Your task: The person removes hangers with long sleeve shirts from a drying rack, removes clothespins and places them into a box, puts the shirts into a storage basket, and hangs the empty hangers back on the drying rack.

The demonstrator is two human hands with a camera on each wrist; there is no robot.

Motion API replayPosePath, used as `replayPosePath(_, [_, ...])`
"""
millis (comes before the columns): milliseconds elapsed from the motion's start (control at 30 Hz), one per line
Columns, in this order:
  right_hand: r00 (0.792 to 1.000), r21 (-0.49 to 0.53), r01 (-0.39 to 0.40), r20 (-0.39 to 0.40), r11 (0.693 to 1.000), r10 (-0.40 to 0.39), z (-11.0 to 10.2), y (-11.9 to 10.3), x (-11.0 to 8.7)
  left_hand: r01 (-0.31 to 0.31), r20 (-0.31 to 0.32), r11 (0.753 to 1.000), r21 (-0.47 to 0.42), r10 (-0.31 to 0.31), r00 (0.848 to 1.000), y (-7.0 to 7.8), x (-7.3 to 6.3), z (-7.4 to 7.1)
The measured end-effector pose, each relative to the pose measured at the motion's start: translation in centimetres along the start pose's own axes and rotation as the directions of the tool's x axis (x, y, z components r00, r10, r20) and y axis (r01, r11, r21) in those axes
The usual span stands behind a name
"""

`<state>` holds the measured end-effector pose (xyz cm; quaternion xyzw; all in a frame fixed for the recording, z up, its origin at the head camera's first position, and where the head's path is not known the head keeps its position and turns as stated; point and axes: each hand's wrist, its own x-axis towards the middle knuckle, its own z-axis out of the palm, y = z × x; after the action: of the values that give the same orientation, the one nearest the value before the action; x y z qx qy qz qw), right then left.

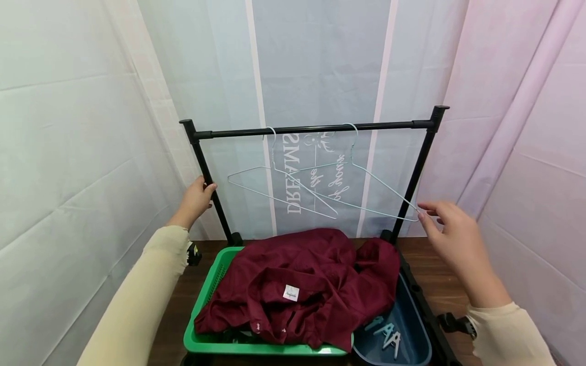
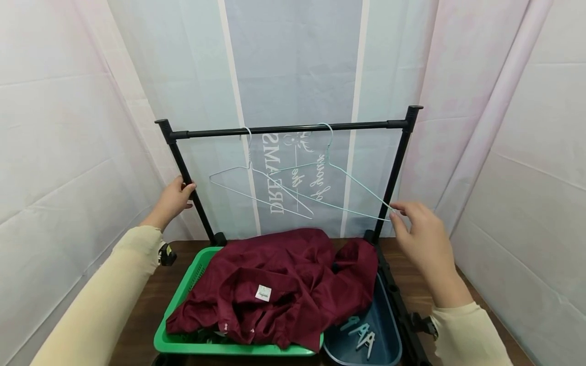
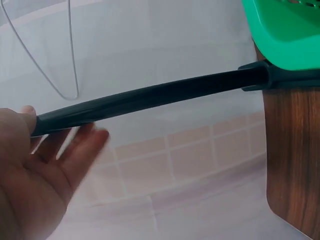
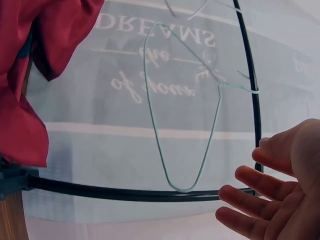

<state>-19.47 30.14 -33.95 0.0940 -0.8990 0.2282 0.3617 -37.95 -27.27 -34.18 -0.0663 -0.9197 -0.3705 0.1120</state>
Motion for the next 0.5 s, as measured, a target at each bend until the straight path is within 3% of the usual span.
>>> replayPosePath(133, [1.0, -0.004, -0.015, -0.003, 1.0, 0.015, 0.0, -0.6, -0.7, 0.002, -0.031, 0.986, 0.168, 0.003, 1.0, 0.1, -0.2, -0.3])
replayPosePath(200, [1.0, 0.011, -0.026, -0.005, 1.0, 0.026, -0.1, -0.9, -1.0, 0.022, -0.045, 0.978, 0.207, -0.013, 0.999, 0.3, -0.5, -0.4])
replayPosePath(300, [0.999, 0.033, -0.036, -0.016, 0.999, 0.036, 0.0, -1.3, -1.6, 0.063, -0.056, 0.977, 0.205, -0.053, 0.997, 0.6, -1.1, -0.6])
replayPosePath(500, [0.998, 0.038, -0.059, -0.022, 0.998, 0.06, -0.1, -2.0, -2.7, 0.056, -0.016, 0.987, 0.152, -0.054, 0.998, 1.4, -3.5, -1.3])
